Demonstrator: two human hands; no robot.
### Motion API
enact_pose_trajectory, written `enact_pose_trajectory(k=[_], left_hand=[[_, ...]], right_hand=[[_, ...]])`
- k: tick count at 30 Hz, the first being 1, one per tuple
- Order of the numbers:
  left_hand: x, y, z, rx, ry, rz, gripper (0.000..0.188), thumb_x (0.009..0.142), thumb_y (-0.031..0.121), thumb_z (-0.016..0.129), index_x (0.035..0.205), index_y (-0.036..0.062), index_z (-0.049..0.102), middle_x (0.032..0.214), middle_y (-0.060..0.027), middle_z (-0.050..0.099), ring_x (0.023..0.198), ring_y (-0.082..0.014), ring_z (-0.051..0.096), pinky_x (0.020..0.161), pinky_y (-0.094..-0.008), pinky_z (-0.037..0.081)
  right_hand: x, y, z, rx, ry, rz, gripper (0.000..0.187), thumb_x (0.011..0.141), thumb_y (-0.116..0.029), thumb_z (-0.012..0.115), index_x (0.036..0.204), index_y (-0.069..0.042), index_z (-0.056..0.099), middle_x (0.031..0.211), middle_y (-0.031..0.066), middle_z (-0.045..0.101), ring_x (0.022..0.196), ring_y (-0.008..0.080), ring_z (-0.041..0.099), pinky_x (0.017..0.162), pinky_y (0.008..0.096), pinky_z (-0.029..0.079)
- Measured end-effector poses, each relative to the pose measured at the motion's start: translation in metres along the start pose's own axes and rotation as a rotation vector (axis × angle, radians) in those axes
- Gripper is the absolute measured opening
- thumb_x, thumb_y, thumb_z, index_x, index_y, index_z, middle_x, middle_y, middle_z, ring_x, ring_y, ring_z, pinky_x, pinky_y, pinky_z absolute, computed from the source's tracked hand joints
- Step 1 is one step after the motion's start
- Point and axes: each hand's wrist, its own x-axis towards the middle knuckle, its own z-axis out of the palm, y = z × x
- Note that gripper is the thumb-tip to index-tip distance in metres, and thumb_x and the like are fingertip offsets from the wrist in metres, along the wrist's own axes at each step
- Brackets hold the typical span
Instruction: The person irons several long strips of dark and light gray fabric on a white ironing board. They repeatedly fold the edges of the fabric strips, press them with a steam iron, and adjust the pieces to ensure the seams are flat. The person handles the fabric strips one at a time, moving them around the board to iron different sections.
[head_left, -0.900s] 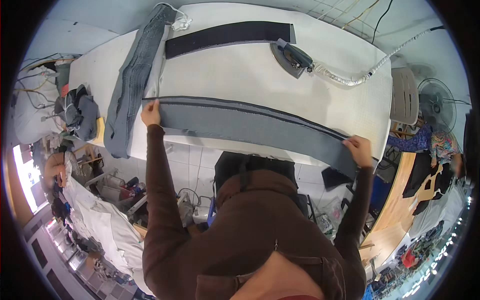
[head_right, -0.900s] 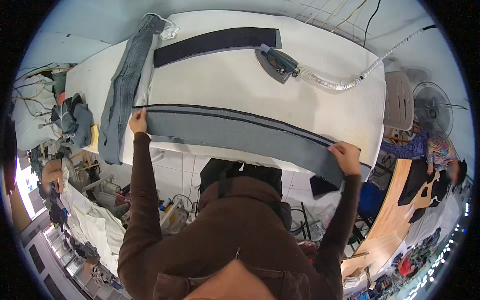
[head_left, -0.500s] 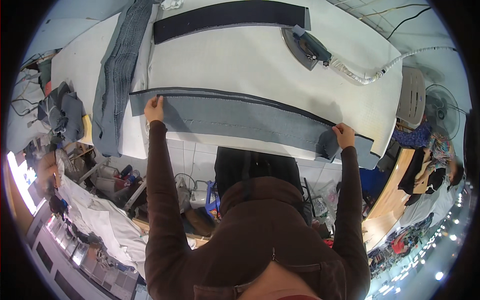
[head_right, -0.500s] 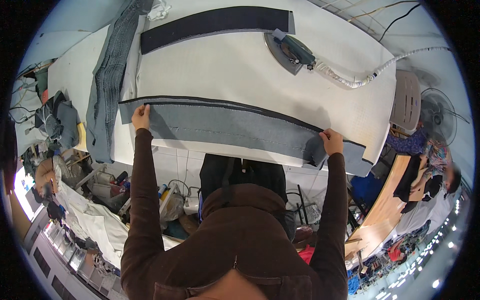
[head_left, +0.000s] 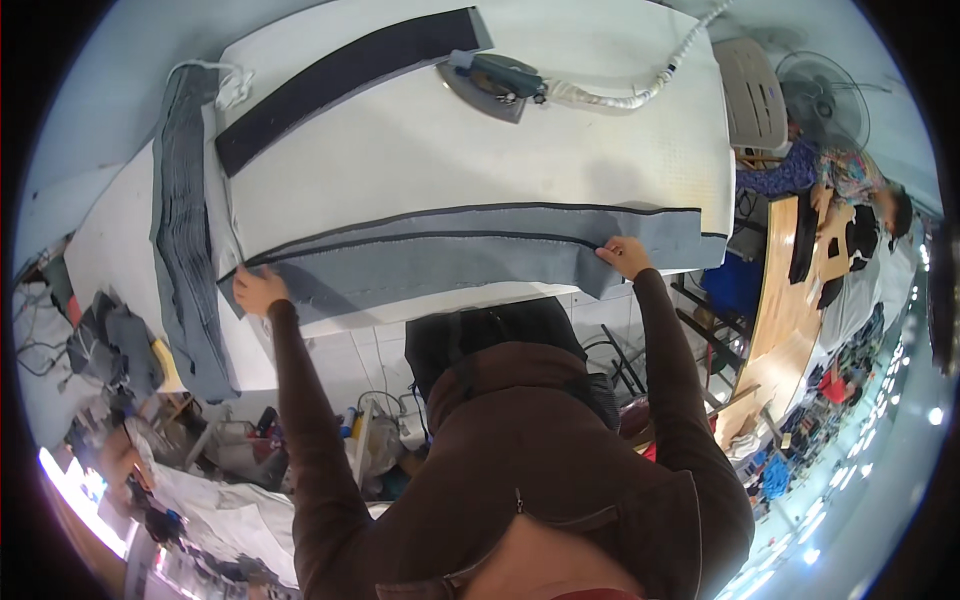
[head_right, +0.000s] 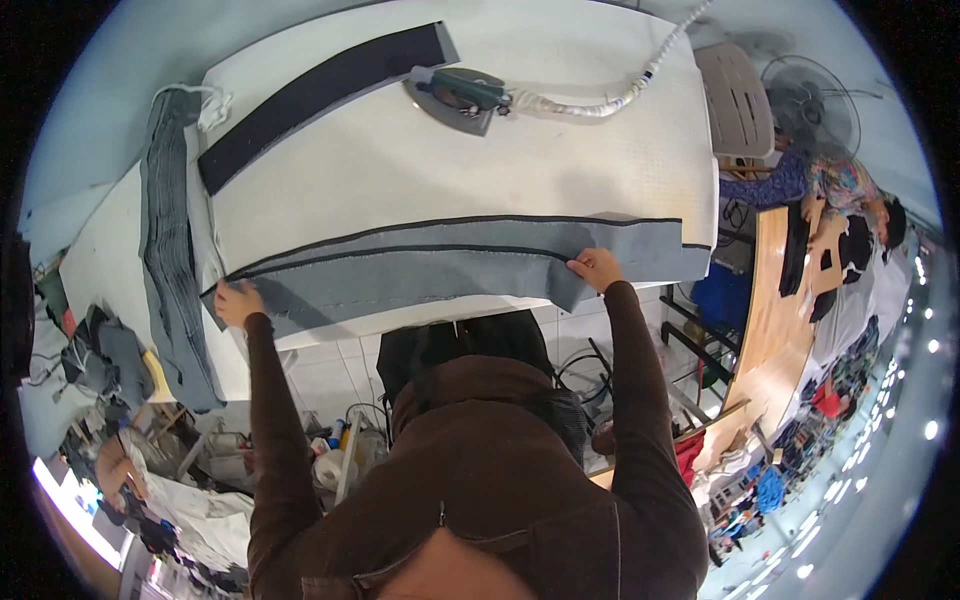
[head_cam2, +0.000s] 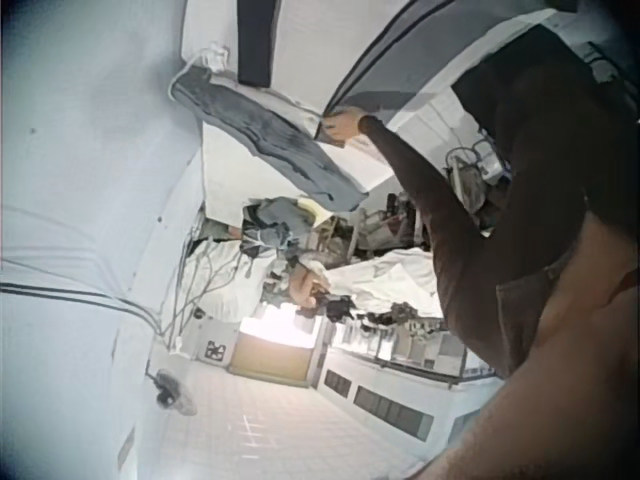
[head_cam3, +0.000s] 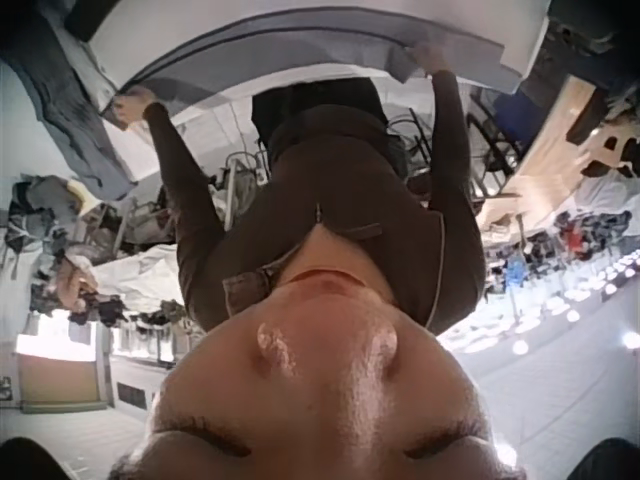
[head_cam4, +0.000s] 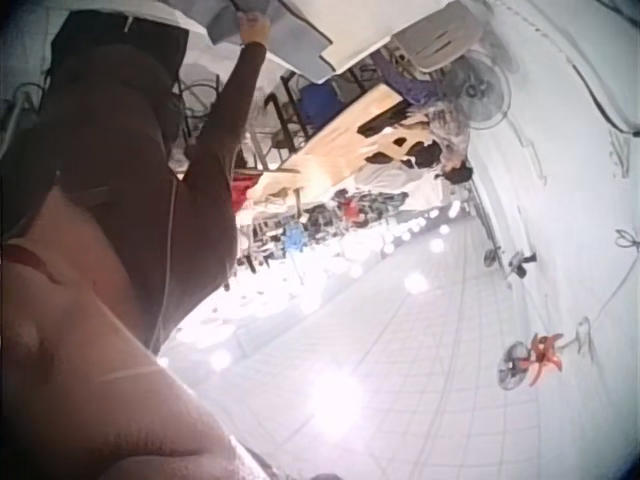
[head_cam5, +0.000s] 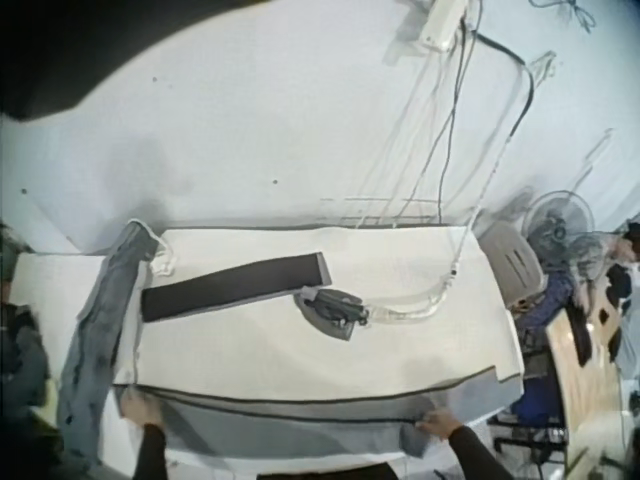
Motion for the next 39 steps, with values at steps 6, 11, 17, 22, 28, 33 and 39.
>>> enact_pose_trajectory(k=[6,11,17,22,28,33,39], left_hand=[[-0.184,0.218,-0.087,-0.313,-0.542,0.809,0.075,0.098,0.045,0.07,0.164,0.0151,0.048,0.175,-0.0215,0.033,0.162,-0.0438,0.027,0.13,-0.0651,0.019],[-0.312,0.294,-0.093,-0.249,-0.719,1.081,0.093,0.102,0.059,0.062,0.175,0.0171,0.022,0.182,-0.0198,0.015,0.166,-0.0413,0.018,0.131,-0.0636,0.016],[-0.312,0.288,-0.065,-0.04,-0.715,1.265,0.091,0.104,0.062,0.057,0.176,0.0197,0.021,0.182,-0.017,0.016,0.167,-0.0377,0.017,0.132,-0.063,0.014],[-0.309,0.291,-0.067,0.032,-0.764,1.268,0.091,0.105,0.062,0.055,0.176,0.0187,0.017,0.182,-0.0189,0.009,0.168,-0.0395,0.01,0.132,-0.064,0.01],[-0.306,0.295,-0.067,0.063,-0.856,1.257,0.092,0.108,0.063,0.05,0.177,0.0164,0.01,0.183,-0.022,0.0,0.169,-0.042,0.0,0.131,-0.0658,0.004],[-0.306,0.295,-0.073,0.043,-0.836,1.248,0.093,0.107,0.062,0.052,0.177,0.0169,0.011,0.183,-0.021,0.0,0.169,-0.0402,0.002,0.132,-0.0648,0.005],[-0.275,0.271,-0.083,-0.205,-0.569,1.123,0.076,0.102,0.037,0.068,0.169,0.0176,0.035,0.175,-0.0132,0.032,0.163,-0.0356,0.028,0.131,-0.0599,0.021]], right_hand=[[0.02,0.006,0.025,0.037,0.13,-0.168,0.037,0.09,-0.035,0.087,0.084,-0.002,0.073,0.076,0.0149,0.073,0.071,0.0309,0.07,0.067,0.0449,0.054],[0.009,0.009,0.011,0.276,-0.037,-0.03,0.037,0.091,-0.034,0.087,0.084,-0.002,0.071,0.071,0.0088,0.067,0.067,0.0218,0.063,0.065,0.04,0.051],[-0.037,0.062,0.006,0.322,-0.215,-0.144,0.037,0.09,-0.036,0.088,0.099,-0.003,0.074,0.087,0.0114,0.073,0.08,0.0237,0.068,0.072,0.0371,0.053],[-0.064,0.085,0.026,0.205,-0.224,-0.119,0.046,0.091,-0.047,0.083,0.117,-0.011,0.075,0.116,0.0132,0.077,0.118,0.0379,0.069,0.102,0.0576,0.044],[-0.068,0.106,-0.005,0.045,-0.273,-0.03,0.047,0.092,-0.055,0.078,0.114,-0.013,0.078,0.115,0.0119,0.078,0.119,0.0367,0.069,0.103,0.0619,0.039],[-0.064,0.14,-0.07,-0.129,-0.302,-0.011,0.049,0.086,-0.053,0.083,0.109,-0.01,0.078,0.104,0.013,0.079,0.109,0.0362,0.073,0.102,0.0622,0.041],[-0.074,0.179,-0.148,-0.244,-0.266,0.14,0.05,0.077,-0.054,0.09,0.1,-0.011,0.078,0.093,0.0089,0.077,0.096,0.028,0.073,0.094,0.052,0.046]])
